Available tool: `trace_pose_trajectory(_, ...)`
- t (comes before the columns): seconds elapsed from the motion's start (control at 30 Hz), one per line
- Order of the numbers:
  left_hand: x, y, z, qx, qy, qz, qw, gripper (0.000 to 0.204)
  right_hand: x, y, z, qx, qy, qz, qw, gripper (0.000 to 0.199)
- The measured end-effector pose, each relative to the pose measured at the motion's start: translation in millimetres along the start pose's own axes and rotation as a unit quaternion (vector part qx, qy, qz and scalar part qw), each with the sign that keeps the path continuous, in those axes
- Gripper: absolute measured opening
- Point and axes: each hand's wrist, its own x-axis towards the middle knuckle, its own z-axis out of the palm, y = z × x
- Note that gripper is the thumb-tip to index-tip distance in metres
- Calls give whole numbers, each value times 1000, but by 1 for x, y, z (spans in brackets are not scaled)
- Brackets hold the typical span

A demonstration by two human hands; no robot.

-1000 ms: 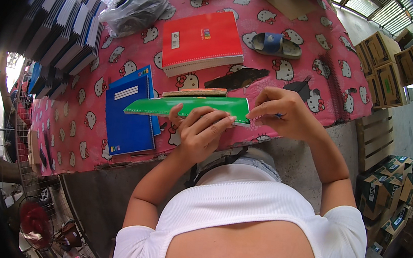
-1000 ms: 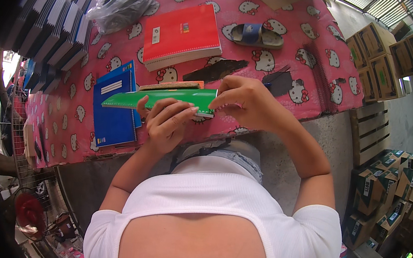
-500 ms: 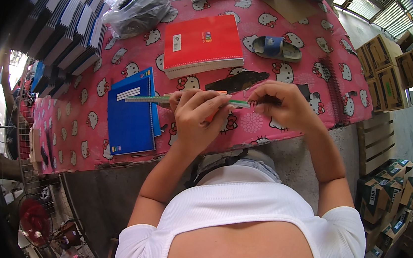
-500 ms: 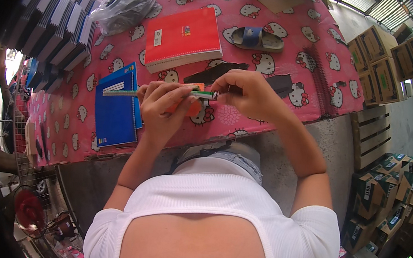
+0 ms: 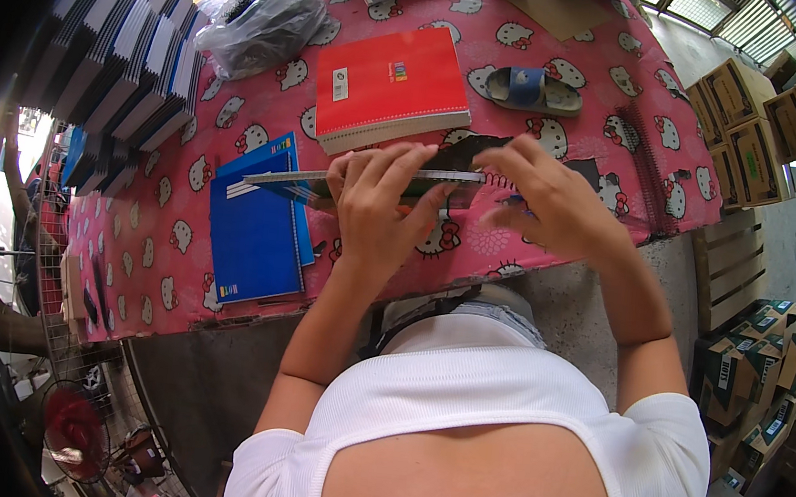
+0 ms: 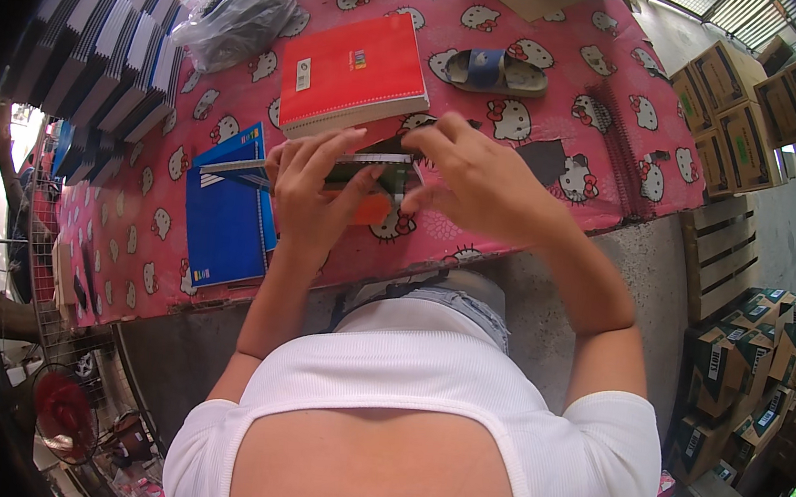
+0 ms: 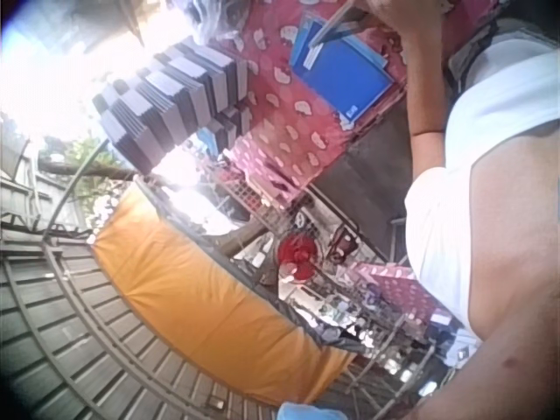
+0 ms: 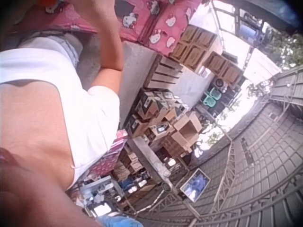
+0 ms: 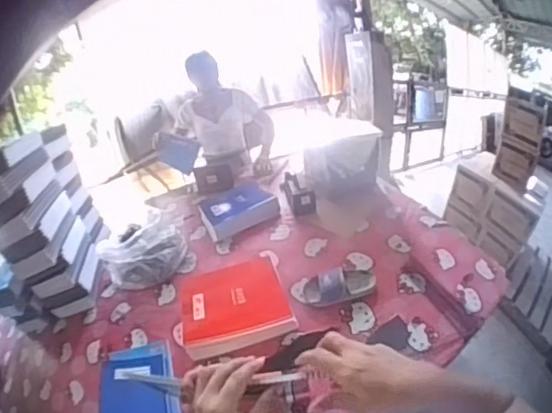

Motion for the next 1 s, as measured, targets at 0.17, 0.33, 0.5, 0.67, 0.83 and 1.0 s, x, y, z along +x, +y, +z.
trace_pose_trajectory(0.17,-1,-10,-6,68,-34,33,997,28,-3,2,7,76,85,31,993,28)
trace_pose_trajectory(0.33,3,-4,-6,63,-44,-4,997,26,5,2,2,-16,83,-4,996,29)
trace_pose_trajectory(0.5,3,-4,-3,79,-25,-6,997,25,13,-4,0,43,68,16,997,21)
trace_pose_trajectory(0.67,4,-4,-1,75,-17,-7,997,24,9,4,11,-3,65,32,997,20)
trace_pose_trajectory(0.83,4,-3,1,76,-14,-15,997,23,10,2,17,-43,129,8,991,16)
trace_pose_trajectory(1.0,4,-3,3,79,-10,-17,997,23,15,-8,16,-88,161,-30,983,19)
